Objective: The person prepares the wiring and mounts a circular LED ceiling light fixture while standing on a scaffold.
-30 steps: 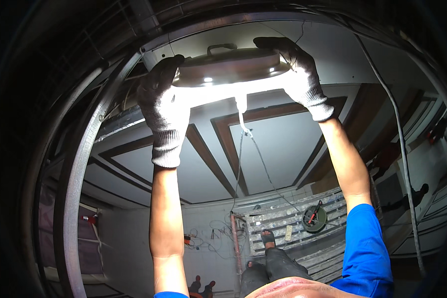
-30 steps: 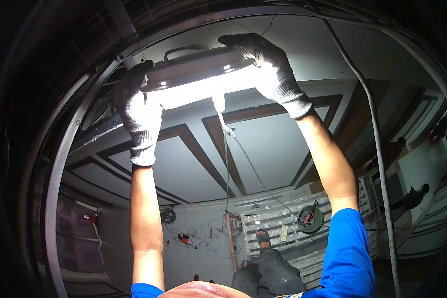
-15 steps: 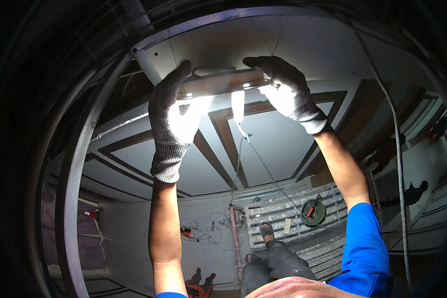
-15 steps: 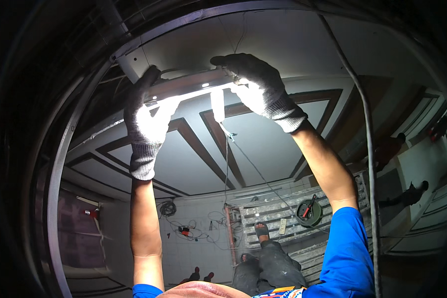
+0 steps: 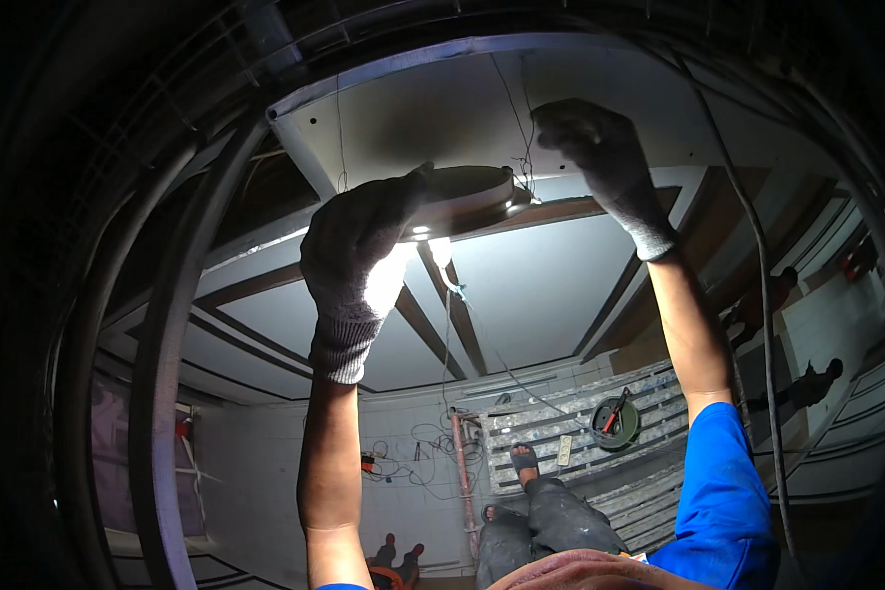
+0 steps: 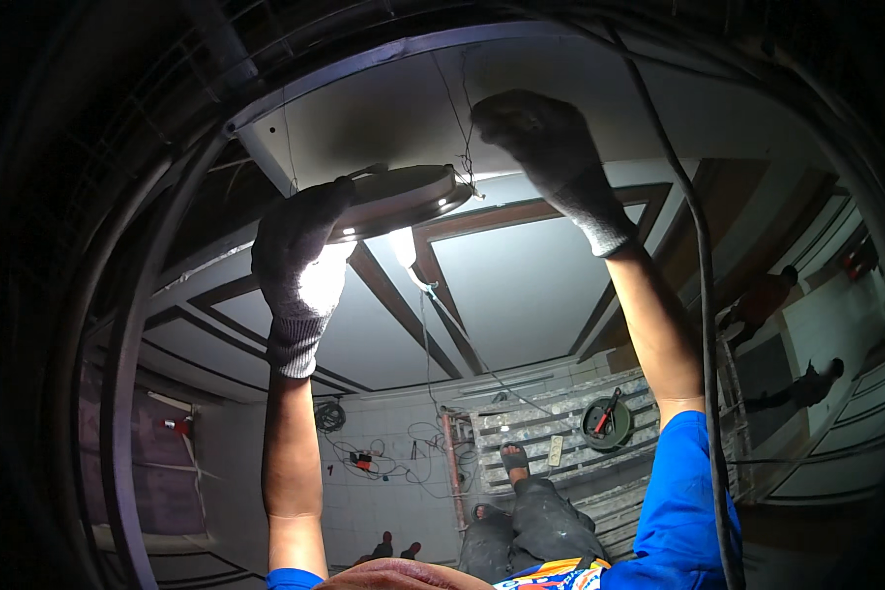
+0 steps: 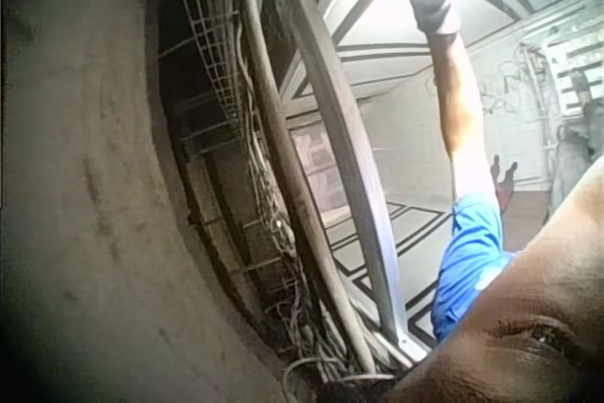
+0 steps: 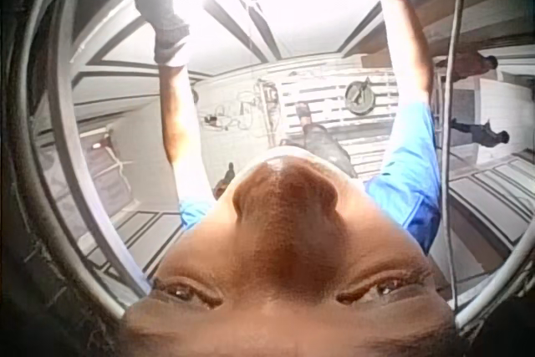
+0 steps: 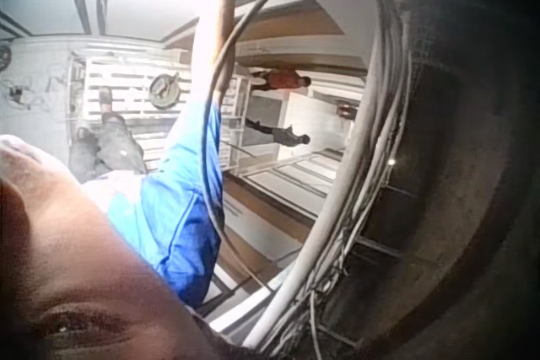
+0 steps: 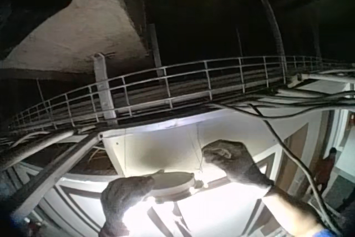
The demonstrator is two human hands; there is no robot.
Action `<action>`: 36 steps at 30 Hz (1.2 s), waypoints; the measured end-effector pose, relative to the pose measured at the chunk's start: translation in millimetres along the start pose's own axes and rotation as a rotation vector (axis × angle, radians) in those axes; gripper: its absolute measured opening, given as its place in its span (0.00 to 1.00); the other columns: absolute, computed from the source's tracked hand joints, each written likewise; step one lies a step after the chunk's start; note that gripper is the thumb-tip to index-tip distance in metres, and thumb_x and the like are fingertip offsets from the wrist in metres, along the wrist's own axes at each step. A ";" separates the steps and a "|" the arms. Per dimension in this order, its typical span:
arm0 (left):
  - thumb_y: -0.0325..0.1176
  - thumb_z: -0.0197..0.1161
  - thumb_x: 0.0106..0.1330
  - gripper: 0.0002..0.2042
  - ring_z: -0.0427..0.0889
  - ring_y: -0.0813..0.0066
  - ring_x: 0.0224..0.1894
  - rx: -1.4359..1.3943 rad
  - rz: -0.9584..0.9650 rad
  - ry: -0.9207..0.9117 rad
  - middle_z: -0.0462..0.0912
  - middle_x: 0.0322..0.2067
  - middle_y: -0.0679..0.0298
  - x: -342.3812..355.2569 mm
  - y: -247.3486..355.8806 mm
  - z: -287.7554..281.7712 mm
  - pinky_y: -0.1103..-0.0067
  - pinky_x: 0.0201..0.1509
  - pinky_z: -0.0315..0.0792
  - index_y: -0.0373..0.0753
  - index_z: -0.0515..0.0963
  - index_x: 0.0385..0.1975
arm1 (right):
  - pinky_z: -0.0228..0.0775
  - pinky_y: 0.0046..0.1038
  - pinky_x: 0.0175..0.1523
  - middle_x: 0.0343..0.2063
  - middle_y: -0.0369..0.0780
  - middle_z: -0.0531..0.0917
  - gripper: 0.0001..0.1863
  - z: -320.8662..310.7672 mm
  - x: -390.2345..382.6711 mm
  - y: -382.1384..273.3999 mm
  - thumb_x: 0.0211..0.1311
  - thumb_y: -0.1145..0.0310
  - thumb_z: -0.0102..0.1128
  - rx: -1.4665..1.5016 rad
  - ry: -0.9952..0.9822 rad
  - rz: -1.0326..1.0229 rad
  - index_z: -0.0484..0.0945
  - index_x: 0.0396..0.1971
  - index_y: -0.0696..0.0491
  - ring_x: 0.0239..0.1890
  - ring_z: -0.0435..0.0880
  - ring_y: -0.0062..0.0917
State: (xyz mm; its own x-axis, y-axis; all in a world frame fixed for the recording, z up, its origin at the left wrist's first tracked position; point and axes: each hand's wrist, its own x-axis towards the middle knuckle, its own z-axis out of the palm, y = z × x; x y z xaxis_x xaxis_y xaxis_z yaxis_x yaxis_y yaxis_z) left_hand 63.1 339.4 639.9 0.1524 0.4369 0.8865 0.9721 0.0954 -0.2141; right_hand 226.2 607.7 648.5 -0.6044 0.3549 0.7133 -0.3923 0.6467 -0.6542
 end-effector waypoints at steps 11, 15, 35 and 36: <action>0.27 0.78 0.45 0.31 0.86 0.61 0.49 0.138 0.014 0.081 0.84 0.50 0.66 -25.9 1.6 13.1 0.68 0.52 0.84 0.57 0.83 0.54 | 0.79 0.24 0.42 0.36 0.37 0.89 0.10 6.5 -2.8 -22.3 0.67 0.68 0.69 -0.341 0.132 -0.287 0.85 0.46 0.52 0.35 0.89 0.21; 0.26 0.76 0.48 0.29 0.86 0.59 0.51 0.078 -0.077 0.056 0.86 0.50 0.65 -28.6 2.1 6.6 0.68 0.55 0.84 0.57 0.84 0.53 | 0.80 0.23 0.41 0.35 0.36 0.89 0.07 21.6 4.9 -44.8 0.68 0.67 0.68 -0.329 0.054 -0.415 0.86 0.42 0.52 0.34 0.89 0.21; 0.19 0.72 0.50 0.30 0.86 0.65 0.53 -0.231 -0.116 0.076 0.87 0.53 0.66 -6.2 -8.3 -19.2 0.71 0.59 0.81 0.48 0.83 0.57 | 0.75 0.23 0.54 0.45 0.37 0.86 0.17 125.2 -88.5 84.4 0.72 0.66 0.61 0.685 -0.436 0.612 0.78 0.55 0.58 0.48 0.83 0.18; 0.19 0.72 0.50 0.30 0.86 0.65 0.53 -0.235 -0.119 0.074 0.87 0.53 0.66 -6.7 -9.3 -21.6 0.71 0.59 0.81 0.48 0.83 0.57 | 0.75 0.23 0.53 0.43 0.37 0.86 0.17 122.1 -89.9 89.8 0.72 0.66 0.61 0.728 -0.391 0.625 0.78 0.55 0.58 0.46 0.84 0.18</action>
State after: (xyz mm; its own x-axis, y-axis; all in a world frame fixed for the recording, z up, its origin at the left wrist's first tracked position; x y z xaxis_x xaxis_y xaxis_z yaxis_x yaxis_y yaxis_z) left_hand 57.0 316.3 644.9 0.0387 0.3675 0.9292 0.9974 -0.0714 -0.0133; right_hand 160.7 551.5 494.8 -0.9763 0.1585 0.1473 -0.1764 -0.1889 -0.9660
